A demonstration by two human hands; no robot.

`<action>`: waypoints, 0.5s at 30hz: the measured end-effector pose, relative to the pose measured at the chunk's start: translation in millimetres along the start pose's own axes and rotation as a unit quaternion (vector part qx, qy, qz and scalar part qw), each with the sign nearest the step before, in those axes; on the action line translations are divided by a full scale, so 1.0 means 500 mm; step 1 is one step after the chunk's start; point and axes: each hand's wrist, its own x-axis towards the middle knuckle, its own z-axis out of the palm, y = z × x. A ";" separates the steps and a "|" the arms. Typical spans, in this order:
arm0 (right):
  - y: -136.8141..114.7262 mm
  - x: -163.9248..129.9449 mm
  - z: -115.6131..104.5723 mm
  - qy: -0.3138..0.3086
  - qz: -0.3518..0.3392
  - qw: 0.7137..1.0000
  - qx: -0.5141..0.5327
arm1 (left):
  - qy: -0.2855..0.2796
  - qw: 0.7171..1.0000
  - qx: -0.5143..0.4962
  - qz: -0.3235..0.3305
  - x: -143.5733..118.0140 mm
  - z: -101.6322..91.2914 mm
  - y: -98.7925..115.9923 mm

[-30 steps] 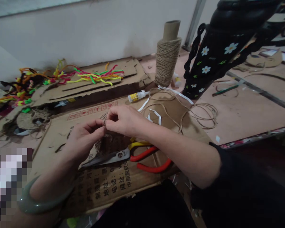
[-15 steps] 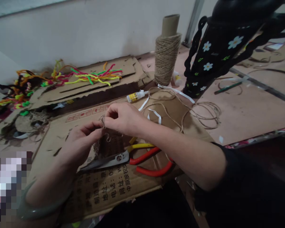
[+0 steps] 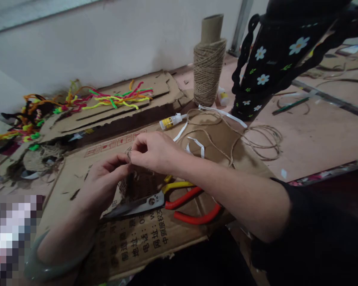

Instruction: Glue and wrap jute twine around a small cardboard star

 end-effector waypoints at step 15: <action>0.001 -0.001 0.007 -0.023 0.001 1.000 0.017 | 0.003 0.999 -0.030 0.023 0.006 -0.007 -0.011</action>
